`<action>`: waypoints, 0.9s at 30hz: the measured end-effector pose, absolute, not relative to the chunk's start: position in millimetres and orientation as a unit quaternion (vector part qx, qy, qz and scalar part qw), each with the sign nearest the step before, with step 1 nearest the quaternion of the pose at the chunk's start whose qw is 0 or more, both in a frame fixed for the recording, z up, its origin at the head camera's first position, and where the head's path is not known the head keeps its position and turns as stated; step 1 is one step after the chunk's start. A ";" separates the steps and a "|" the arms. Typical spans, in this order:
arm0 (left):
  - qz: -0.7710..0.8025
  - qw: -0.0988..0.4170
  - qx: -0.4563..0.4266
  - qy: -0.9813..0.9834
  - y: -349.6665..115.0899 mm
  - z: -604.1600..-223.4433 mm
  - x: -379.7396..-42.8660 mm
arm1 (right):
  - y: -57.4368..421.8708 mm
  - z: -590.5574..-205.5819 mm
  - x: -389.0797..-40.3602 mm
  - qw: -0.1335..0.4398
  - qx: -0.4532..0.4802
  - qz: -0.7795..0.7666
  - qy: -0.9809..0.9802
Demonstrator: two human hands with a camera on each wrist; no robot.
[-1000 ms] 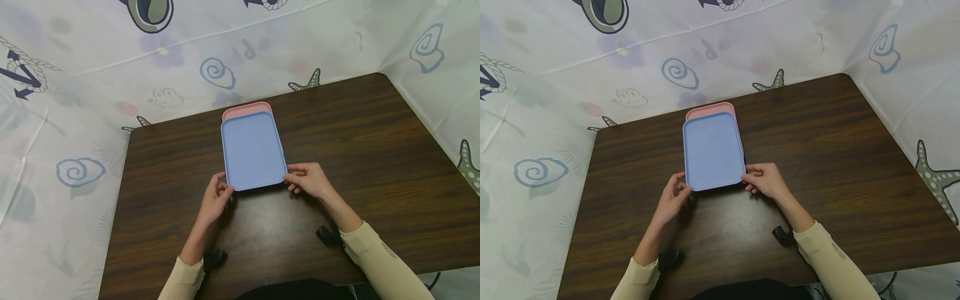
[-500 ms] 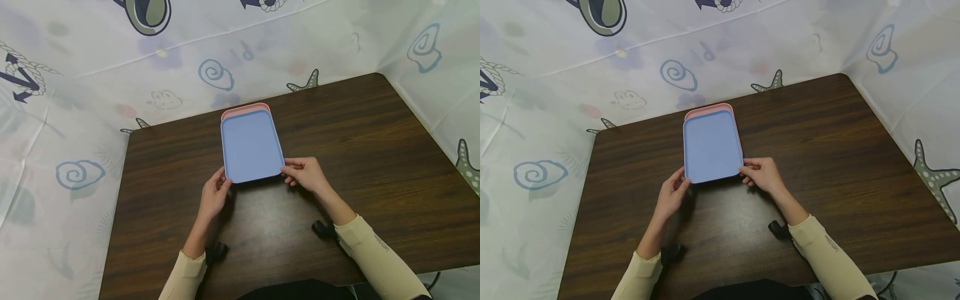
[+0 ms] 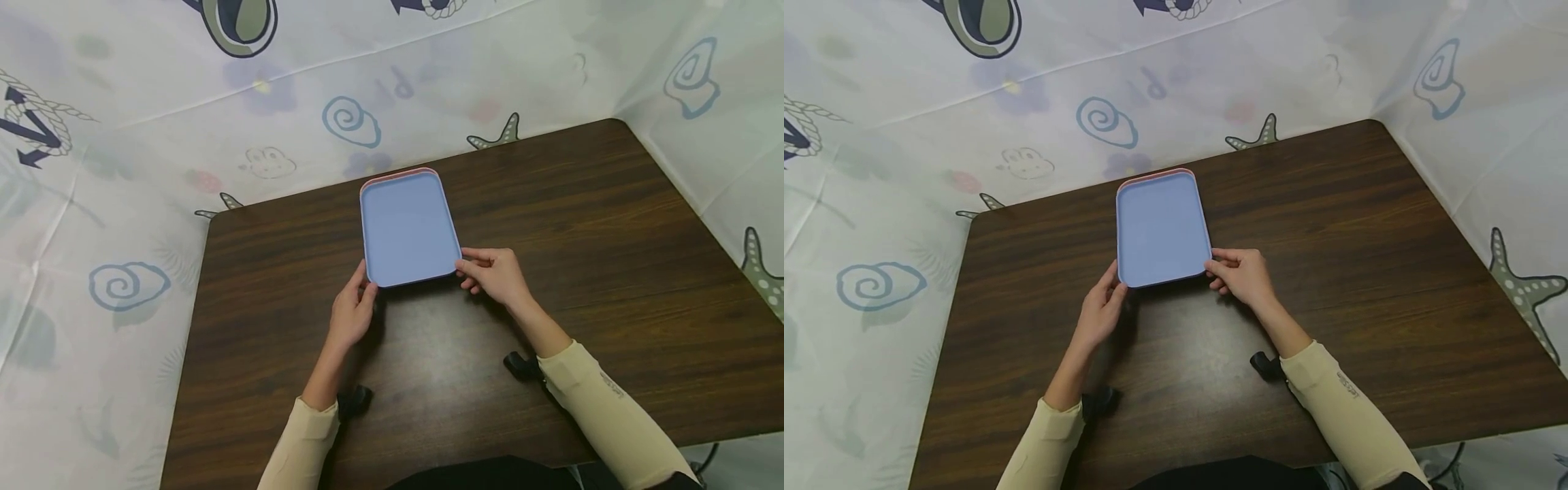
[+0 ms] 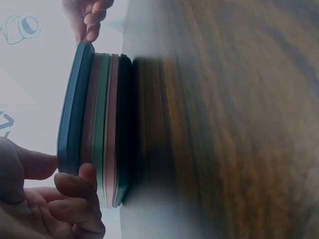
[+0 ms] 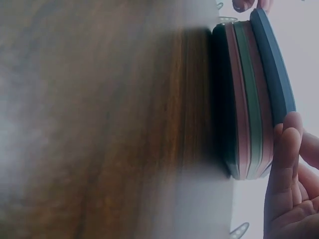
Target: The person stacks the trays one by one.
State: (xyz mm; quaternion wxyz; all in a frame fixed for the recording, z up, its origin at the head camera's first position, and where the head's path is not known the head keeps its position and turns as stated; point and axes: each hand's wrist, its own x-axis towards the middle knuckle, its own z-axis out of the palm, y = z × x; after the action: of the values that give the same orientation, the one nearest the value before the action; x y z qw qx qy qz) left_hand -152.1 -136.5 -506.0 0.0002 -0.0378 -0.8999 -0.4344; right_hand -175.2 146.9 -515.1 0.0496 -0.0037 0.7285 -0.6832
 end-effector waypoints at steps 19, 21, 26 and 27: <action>-0.438 -0.001 -0.037 -0.898 -138.0 -510.9 -168.7 | 141.9 -508.3 -184.4 0.021 -0.001 -0.651 0.759; -0.437 -0.001 -0.038 -0.898 -138.6 -512.3 -170.4 | 141.6 -509.3 -185.9 0.019 -0.002 -0.645 0.764; -0.445 0.008 -0.042 -0.895 -139.0 -514.2 -172.9 | 142.4 -517.1 -190.0 0.015 0.001 -0.646 0.763; -0.447 0.010 -0.040 -0.893 -139.0 -514.4 -173.2 | 142.5 -517.1 -190.0 0.014 0.002 -0.648 0.761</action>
State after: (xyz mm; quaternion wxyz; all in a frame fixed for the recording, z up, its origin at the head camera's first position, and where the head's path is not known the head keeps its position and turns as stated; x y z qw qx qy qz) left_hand -173.2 -139.0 -514.4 0.0097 -0.0405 -0.8933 -0.4474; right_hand -190.0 142.5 -517.1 0.0142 0.0017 0.7613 -0.6482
